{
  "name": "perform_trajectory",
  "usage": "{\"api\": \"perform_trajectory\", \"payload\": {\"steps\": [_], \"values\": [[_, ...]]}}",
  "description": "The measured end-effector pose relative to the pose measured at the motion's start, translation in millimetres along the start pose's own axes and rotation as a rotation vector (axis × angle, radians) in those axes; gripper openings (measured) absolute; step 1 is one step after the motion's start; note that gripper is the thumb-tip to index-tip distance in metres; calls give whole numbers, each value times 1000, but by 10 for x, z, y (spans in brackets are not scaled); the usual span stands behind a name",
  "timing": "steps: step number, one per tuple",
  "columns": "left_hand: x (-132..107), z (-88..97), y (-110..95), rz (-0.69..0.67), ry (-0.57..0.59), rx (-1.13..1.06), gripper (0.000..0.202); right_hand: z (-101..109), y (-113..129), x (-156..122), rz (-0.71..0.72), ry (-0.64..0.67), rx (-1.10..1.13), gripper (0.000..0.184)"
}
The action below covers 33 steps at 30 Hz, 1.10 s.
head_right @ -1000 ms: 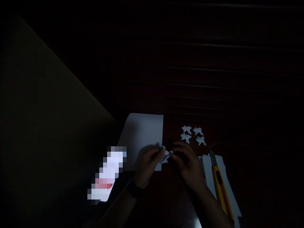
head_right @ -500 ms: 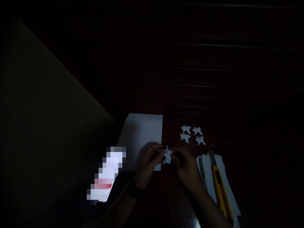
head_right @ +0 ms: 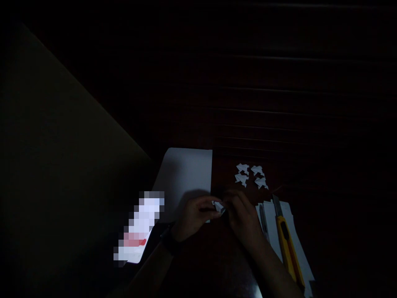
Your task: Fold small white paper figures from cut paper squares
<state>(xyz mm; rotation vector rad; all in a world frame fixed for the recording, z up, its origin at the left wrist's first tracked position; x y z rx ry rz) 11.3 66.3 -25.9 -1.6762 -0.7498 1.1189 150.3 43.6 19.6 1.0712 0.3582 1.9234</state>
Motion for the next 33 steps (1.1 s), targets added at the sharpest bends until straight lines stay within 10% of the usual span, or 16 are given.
{"api": "perform_trajectory", "payload": {"steps": [7,23,33], "values": [[29,134,82,64,-203,-351,25,123,170,-183,-243,-352,-1,9],[29,129,139,26,-252,-532,18,-171,455,-224,166,84,43,33],[16,167,147,-14,-312,-428,19,-200,500,-221,275,60,43,34]]}}
Point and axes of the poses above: each hand's wrist, its own x-axis towards the middle knuckle, its own z-axis out of the back of the hand, y = z × x, the point moved 6 cm from there along x, towards the middle knuckle, and after that the axes turned 13 degrees about z, right-handed, at the moved point
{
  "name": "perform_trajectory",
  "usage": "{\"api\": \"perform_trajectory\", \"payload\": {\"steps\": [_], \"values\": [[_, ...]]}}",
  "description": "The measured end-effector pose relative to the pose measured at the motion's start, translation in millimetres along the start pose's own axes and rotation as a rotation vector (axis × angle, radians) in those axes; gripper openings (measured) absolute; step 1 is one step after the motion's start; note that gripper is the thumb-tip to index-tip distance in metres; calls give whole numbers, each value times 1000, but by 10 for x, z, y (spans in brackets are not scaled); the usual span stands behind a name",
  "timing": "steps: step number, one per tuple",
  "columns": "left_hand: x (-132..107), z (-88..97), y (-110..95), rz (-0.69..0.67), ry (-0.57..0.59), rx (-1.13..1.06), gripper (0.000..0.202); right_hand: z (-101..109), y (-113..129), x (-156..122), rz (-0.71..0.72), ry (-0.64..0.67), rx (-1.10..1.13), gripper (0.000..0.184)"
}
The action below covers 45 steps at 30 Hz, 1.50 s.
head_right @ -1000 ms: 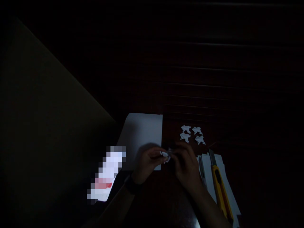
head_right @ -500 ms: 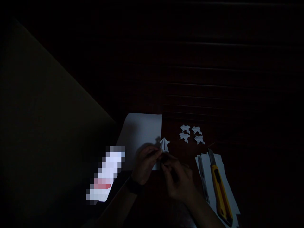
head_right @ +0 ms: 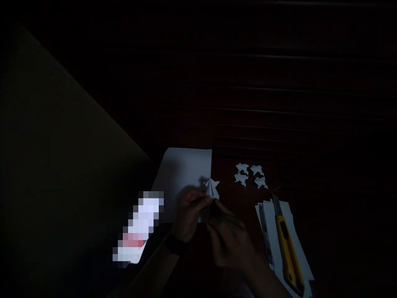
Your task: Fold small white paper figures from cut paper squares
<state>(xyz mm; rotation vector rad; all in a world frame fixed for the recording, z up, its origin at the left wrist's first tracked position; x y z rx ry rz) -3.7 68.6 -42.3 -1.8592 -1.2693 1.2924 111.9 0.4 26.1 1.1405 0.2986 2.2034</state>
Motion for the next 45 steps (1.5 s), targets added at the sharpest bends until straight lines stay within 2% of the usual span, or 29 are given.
{"api": "perform_trajectory", "payload": {"steps": [16,22,26,31,37,41,43,45], "values": [[-21,-19,-51,-36,-22,92,20,5,-8,28,-9,40,-24,34],[-20,-39,12,20,29,126,20,-12,-22,44,40,95,-74,36],[-13,-35,48,66,48,48,22,-68,-1,39,74,151,-81,37],[2,-48,117,186,97,-63,38,-44,38,50,136,91,-68,39],[-25,-89,120,245,160,-85,30,-75,47,-8,107,36,-26,29],[-29,-78,110,273,138,-154,31,-73,72,-43,84,-8,16,27],[-20,-57,94,264,121,-166,28,15,23,-40,29,-67,0,27],[-14,-51,80,261,133,-148,25,144,-125,-36,-127,-126,-49,24]]}}
Point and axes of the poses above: each hand's wrist, its own x-axis towards the middle knuckle, its own z-axis out of the back of the hand, y = z × x, the point moved 6 cm from there along x, towards the middle knuckle, and after that the axes turned 13 degrees about z, right-handed, at the moved point
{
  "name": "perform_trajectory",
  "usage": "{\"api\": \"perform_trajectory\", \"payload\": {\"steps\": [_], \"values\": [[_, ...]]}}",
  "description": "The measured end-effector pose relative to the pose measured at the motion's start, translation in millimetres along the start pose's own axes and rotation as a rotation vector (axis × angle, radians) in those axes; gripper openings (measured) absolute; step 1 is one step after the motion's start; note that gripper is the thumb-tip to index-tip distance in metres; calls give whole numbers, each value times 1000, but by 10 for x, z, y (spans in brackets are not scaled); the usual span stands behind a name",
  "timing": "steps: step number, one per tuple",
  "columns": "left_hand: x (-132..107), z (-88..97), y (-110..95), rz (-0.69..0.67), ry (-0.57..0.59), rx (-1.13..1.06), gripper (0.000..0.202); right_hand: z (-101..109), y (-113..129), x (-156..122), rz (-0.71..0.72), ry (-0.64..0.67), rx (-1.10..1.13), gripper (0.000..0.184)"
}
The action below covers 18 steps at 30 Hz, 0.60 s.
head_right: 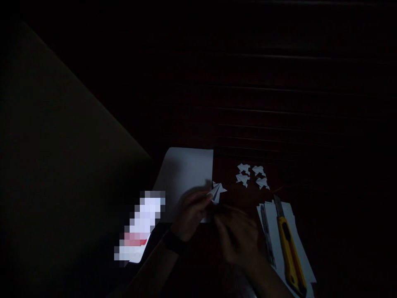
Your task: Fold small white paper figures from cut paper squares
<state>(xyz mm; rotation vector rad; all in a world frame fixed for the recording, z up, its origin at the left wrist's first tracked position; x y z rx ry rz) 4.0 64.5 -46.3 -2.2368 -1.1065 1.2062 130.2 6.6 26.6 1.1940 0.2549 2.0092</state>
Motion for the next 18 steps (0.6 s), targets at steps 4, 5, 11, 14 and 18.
{"api": "perform_trajectory", "payload": {"steps": [4,5,11,14,18], "values": [[-14,-18,2,32,34,91,26,99,-332,83,-284,77,-13,19],[-21,-24,3,35,38,118,27,82,-372,105,-304,129,15,19],[-50,-44,-6,21,29,208,29,-16,-429,102,-423,244,168,18],[-57,-52,-29,4,3,219,31,-95,-455,30,-528,265,296,21],[-65,-85,-55,-45,-22,256,35,-171,-504,-39,-611,236,415,25]]}}
Point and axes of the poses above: each hand's wrist, its own x-axis towards the middle knuckle, its own z-axis out of the back of the hand, y = z × x, the point moved 6 cm from there along x, towards the middle knuckle, and after that the axes turned 13 degrees about z, right-handed, at the moved point
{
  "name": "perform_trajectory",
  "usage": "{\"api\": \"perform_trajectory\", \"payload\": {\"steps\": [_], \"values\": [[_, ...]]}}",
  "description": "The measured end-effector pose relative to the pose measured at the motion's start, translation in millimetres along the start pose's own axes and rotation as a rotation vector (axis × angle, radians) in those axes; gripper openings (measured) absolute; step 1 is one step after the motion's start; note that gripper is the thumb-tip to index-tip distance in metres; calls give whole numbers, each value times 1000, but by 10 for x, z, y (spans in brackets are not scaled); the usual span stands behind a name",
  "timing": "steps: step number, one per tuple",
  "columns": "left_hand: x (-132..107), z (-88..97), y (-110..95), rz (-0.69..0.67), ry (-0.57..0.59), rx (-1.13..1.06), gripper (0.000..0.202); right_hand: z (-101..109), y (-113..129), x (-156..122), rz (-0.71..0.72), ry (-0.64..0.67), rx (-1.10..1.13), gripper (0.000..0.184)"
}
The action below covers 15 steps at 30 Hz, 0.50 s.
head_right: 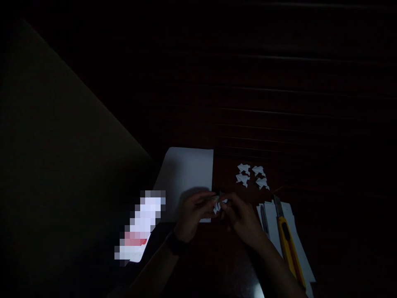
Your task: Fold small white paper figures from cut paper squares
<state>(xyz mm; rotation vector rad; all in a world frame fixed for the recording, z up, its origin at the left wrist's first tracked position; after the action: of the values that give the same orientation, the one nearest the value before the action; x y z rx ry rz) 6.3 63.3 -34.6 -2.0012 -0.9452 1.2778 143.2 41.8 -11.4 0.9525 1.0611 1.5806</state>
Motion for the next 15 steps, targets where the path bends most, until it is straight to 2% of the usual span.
{"api": "perform_trajectory", "payload": {"steps": [9,15], "values": [[17,-19,15,-99,-101,69,33,-16,53,22,34,23,75,17],[25,-7,40,-102,-159,57,33,-32,45,35,47,-39,9,16]]}}
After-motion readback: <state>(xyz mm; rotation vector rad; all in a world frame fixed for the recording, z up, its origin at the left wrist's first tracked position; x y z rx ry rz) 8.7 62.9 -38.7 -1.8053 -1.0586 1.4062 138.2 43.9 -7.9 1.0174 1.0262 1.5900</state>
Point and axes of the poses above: each hand's wrist, its own x-axis towards the middle knuckle, its own z-axis out of the back of the hand, y = z × x, the point moved 6 cm from there along x, towards the middle knuckle, and after that the axes turned 13 degrees about z, right-handed, at the moved point
